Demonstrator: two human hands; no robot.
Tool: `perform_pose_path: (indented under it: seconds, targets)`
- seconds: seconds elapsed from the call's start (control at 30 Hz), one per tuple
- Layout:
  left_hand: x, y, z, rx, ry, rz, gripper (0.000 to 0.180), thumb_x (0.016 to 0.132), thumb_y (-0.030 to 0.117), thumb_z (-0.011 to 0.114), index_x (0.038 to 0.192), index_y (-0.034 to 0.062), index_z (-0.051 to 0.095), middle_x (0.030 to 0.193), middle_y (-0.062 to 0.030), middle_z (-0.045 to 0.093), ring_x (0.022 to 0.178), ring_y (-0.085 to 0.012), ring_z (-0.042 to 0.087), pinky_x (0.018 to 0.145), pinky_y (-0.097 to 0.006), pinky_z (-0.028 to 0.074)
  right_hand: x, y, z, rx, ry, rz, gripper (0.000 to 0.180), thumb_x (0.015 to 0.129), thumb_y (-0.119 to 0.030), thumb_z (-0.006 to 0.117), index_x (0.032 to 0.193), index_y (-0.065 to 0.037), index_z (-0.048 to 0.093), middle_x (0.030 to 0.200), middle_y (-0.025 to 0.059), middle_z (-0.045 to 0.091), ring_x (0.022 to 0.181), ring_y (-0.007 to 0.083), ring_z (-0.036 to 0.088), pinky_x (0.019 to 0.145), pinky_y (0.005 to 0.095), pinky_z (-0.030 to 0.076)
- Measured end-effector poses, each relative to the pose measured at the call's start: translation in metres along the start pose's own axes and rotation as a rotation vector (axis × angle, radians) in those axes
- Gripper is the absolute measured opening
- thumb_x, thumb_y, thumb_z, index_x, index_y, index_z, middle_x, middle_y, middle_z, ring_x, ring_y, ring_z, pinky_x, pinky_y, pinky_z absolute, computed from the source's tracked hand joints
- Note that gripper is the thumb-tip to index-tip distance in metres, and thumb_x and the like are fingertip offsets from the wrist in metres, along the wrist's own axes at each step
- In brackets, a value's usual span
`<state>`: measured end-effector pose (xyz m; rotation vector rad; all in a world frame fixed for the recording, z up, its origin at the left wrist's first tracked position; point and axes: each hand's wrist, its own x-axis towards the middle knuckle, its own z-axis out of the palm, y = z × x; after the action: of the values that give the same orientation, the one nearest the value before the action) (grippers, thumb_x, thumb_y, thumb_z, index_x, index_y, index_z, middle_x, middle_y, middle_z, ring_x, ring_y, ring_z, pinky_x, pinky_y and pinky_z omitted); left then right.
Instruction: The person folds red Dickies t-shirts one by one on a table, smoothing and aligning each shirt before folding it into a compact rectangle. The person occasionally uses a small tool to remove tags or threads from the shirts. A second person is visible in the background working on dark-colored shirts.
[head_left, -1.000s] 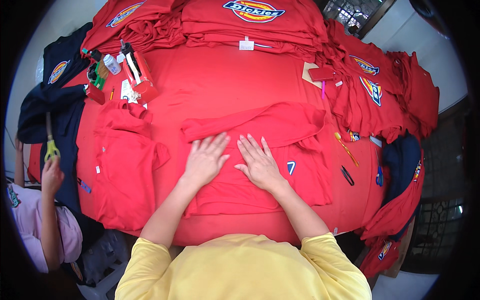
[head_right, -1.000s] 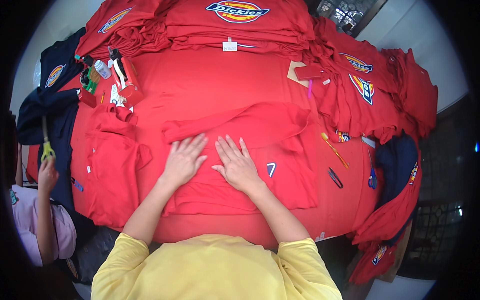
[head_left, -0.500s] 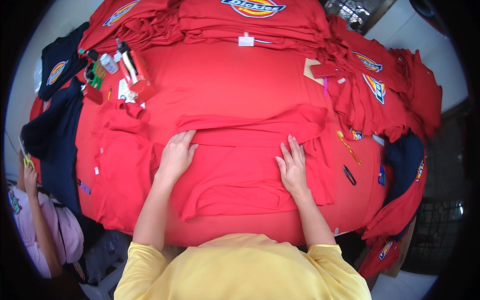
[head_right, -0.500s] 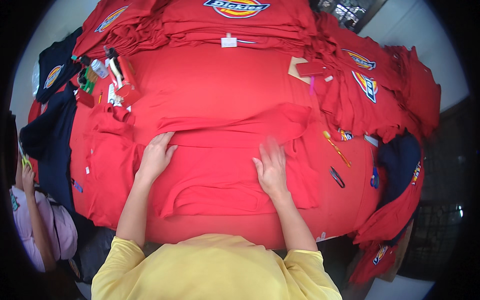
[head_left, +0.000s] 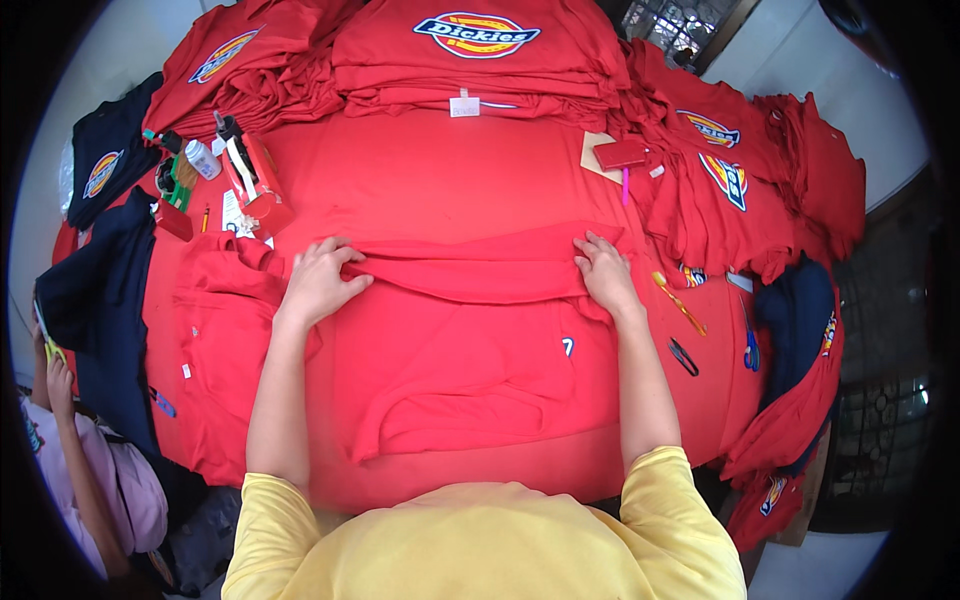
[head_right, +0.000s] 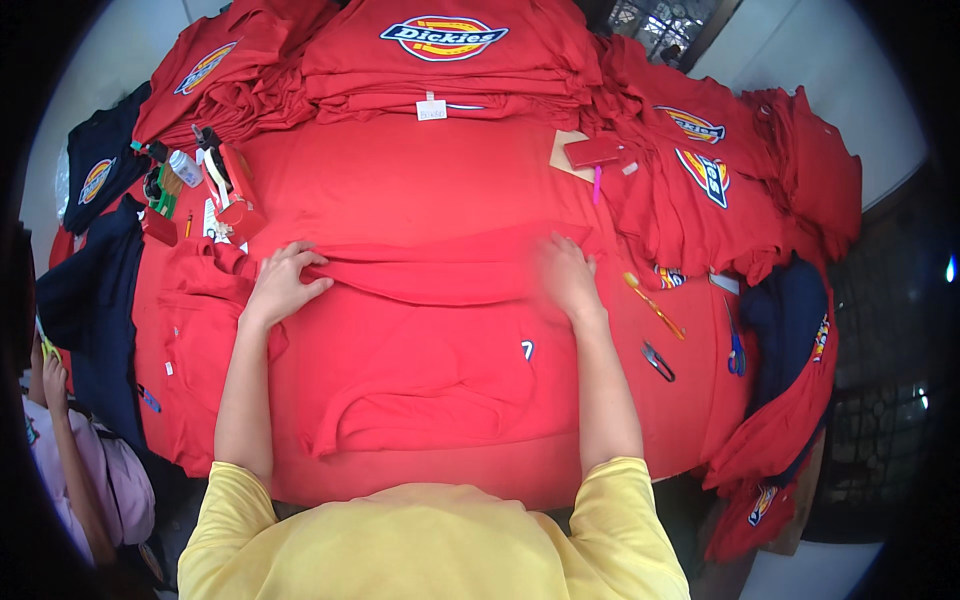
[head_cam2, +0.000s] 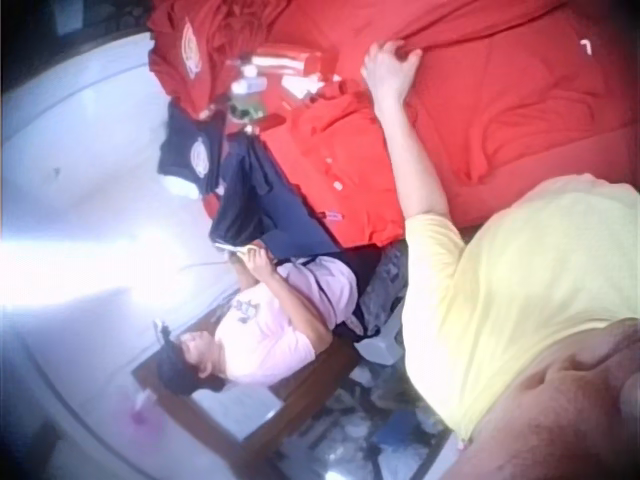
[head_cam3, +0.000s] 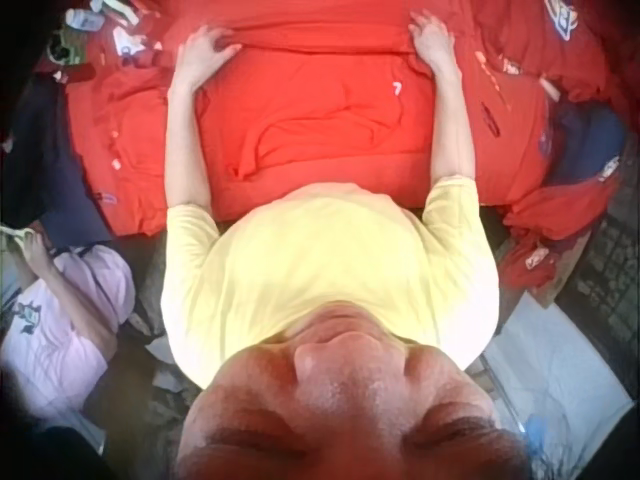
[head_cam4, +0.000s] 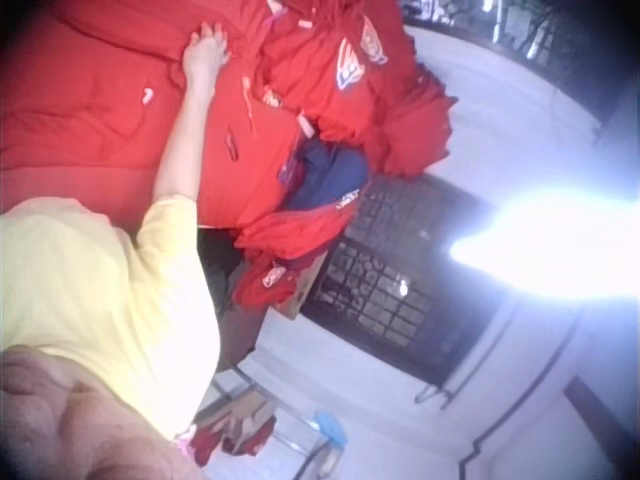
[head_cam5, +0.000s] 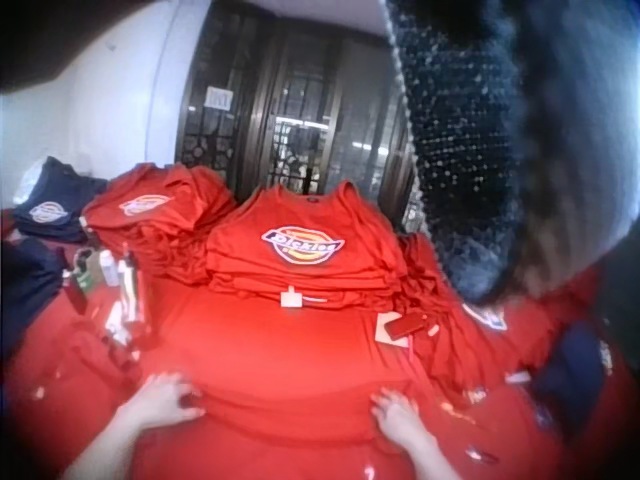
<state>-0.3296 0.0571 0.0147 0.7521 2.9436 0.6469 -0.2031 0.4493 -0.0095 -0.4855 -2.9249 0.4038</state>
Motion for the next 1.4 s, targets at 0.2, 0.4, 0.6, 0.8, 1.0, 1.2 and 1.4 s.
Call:
perform_pose_path:
  seconds: [0.2, 0.4, 0.6, 0.8, 1.0, 1.2, 1.4]
  targets:
    - [-0.006, -0.045, -0.007, -0.402, -0.082, 0.11, 0.018, 0.081, 0.008, 0.069, 0.097, 0.0016, 0.066, 0.117, -0.0078, 0.062, 0.106, -0.022, 0.059, 0.09, -0.031, 0.046, -0.003, 0.07, -0.007, 0.543, -0.023, -0.033, 0.035, 0.084, -0.003, 0.046, 0.111, -0.009, 0.068, 0.128, 0.0141, 0.058, 0.129, 0.0317, 0.044, 0.108, 0.0508, 0.031]
    - [0.038, -0.065, 0.0, -0.832, 0.087, -0.067, 0.013, 0.087, 0.011, 0.066, 0.095, 0.0013, 0.065, 0.087, 0.0012, 0.063, 0.079, -0.0065, 0.056, 0.075, -0.023, 0.045, 0.028, 0.069, -0.037, -0.156, 0.194, 0.189, 0.022, 0.083, -0.014, 0.065, 0.104, -0.008, 0.067, 0.114, 0.0114, 0.062, 0.109, 0.0316, 0.053, 0.093, 0.0485, 0.039]
    - [0.047, -0.048, -0.003, -1.155, -0.072, -0.192, 0.03, 0.086, 0.013, 0.067, 0.113, 0.0016, 0.062, 0.097, -0.0017, 0.064, 0.087, -0.0072, 0.057, 0.079, -0.022, 0.044, -0.003, 0.075, -0.047, -0.083, 0.333, 0.221, 0.029, 0.087, -0.021, 0.063, 0.114, -0.011, 0.062, 0.122, 0.0115, 0.056, 0.112, 0.0347, 0.051, 0.092, 0.0482, 0.042]
    - [0.028, -0.052, 0.008, -1.108, -0.029, -0.114, 0.049, 0.08, -0.007, 0.059, 0.128, 0.0023, 0.053, 0.102, -0.0018, 0.053, 0.091, -0.0077, 0.051, 0.086, -0.022, 0.044, -0.124, 0.124, -0.038, -0.398, 0.077, 0.681, 0.04, 0.09, -0.018, 0.056, 0.129, -0.019, 0.056, 0.132, 0.0115, 0.05, 0.118, 0.034, 0.047, 0.094, 0.0518, 0.041]
    - [0.024, -0.036, 0.013, -1.207, 0.112, -0.073, 0.051, 0.081, -0.009, 0.059, 0.129, 0.0045, 0.051, 0.095, 0.0007, 0.049, 0.086, -0.0052, 0.05, 0.081, -0.019, 0.045, -0.198, 0.145, -0.018, -0.211, 0.244, 0.643, 0.039, 0.086, -0.011, 0.063, 0.124, -0.014, 0.058, 0.122, 0.0125, 0.053, 0.111, 0.0326, 0.051, 0.091, 0.0478, 0.043]
    - [0.007, -0.005, 0.007, -1.283, 0.081, -0.049, 0.046, 0.085, -0.006, 0.059, 0.129, 0.0051, 0.049, 0.088, 0.0028, 0.051, 0.078, -0.003, 0.051, 0.072, -0.017, 0.043, -0.204, 0.179, -0.004, 0.261, 0.504, 0.591, 0.028, 0.086, -0.003, 0.063, 0.112, -0.001, 0.055, 0.092, 0.0085, 0.058, 0.084, 0.0225, 0.058, 0.072, 0.0364, 0.047]
    - [-0.034, 0.037, -0.005, -1.322, 0.005, -0.014, 0.039, 0.088, -0.002, 0.058, 0.126, 0.0041, 0.048, 0.089, 0.0015, 0.056, 0.077, -0.0023, 0.051, 0.068, -0.017, 0.041, -0.118, -0.015, -0.047, 1.315, 0.385, 0.27, 0.043, 0.081, -0.003, 0.068, 0.122, -0.005, 0.052, 0.084, -0.0015, 0.056, 0.068, 0.0043, 0.048, 0.054, 0.018, 0.036]
